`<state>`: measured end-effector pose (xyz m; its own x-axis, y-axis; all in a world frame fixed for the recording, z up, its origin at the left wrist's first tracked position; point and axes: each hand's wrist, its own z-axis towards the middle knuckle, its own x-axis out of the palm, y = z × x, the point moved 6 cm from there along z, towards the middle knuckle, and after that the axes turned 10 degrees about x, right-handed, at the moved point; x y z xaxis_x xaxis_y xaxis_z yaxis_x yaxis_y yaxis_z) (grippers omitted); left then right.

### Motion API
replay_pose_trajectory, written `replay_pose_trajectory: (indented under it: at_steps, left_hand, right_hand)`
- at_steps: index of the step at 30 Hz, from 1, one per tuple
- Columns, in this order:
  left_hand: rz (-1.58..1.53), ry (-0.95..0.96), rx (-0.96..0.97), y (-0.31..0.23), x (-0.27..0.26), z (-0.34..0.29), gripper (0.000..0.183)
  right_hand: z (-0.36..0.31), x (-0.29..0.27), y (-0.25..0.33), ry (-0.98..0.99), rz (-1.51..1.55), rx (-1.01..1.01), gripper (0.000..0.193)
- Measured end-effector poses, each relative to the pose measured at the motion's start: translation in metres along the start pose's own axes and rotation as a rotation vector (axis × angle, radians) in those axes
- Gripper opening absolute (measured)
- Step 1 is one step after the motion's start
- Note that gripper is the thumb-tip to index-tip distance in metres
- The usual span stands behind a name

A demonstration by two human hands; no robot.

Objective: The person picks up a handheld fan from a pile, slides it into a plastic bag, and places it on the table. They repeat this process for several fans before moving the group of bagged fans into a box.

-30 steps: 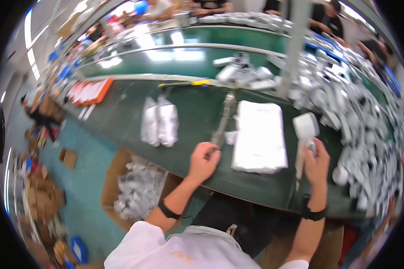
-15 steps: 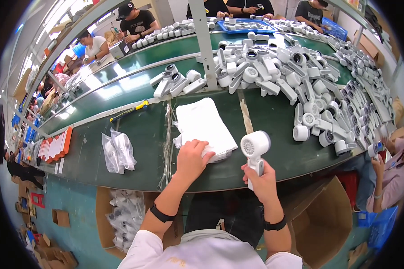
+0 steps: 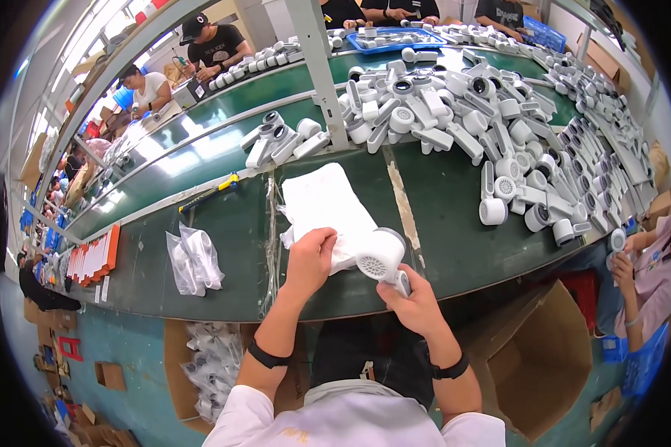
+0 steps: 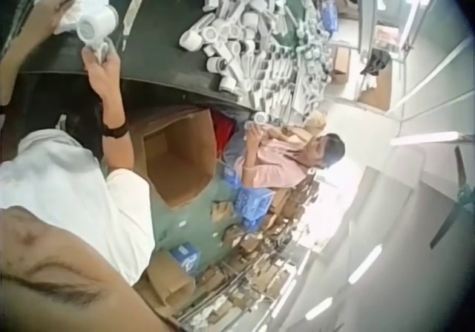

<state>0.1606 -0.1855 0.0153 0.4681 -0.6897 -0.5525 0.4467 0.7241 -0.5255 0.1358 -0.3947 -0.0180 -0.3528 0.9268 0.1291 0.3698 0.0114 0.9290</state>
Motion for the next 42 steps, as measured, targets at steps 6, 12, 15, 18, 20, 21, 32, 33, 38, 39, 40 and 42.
replay_pose_trajectory:
  at_steps: [6,12,15,18,20,21,32,33,38,39,40,42]
  left_hand:
    - [-0.303,0.059,-0.309,-0.001,0.007,0.006,0.015]
    - [-0.318,0.052,-0.259,-0.009,-0.013,0.016,0.014]
    - [-0.413,0.093,-0.292,-0.005,-0.016,0.015,0.014]
    - [-0.416,0.124,-0.319,0.0,-0.025,0.012,0.014]
    - [-0.45,0.165,-0.352,0.003,-0.029,0.008,0.016]
    - [-0.447,0.158,-0.35,0.004,-0.03,0.007,0.016]
    - [-0.571,0.192,-0.369,0.014,-0.045,0.005,0.016]
    - [-0.57,0.191,-0.366,0.014,-0.046,0.005,0.016]
    - [-0.682,0.159,-0.41,0.015,-0.046,0.004,0.015]
    - [-0.683,0.16,-0.408,0.014,-0.046,0.005,0.015]
    - [-0.686,0.108,-0.412,0.014,-0.048,0.005,0.014]
    - [-0.69,0.058,-0.417,0.016,-0.05,0.004,0.014]
  right_hand:
    - [-0.004,0.003,0.004,0.125,-0.026,0.068,0.054]
    - [0.004,0.011,0.022,0.283,-0.515,0.046,0.091]
    - [0.014,0.017,0.046,0.298,-0.653,0.021,0.103]
    - [0.021,0.021,0.058,0.334,-0.727,0.144,0.101]
    - [0.028,0.021,0.059,0.341,-0.694,0.173,0.099]
    - [0.032,0.02,0.058,0.344,-0.656,0.207,0.098]
    - [0.058,0.033,0.059,0.513,-0.63,0.166,0.082]
    - [0.058,0.035,0.061,0.554,-0.579,0.146,0.078]
    - [0.055,0.037,0.059,0.508,-0.595,0.145,0.073]
    - [0.055,0.035,0.058,0.485,-0.617,0.131,0.073]
    - [0.054,0.034,0.056,0.485,-0.618,0.13,0.073]
    - [0.054,0.031,0.053,0.486,-0.598,0.163,0.076]
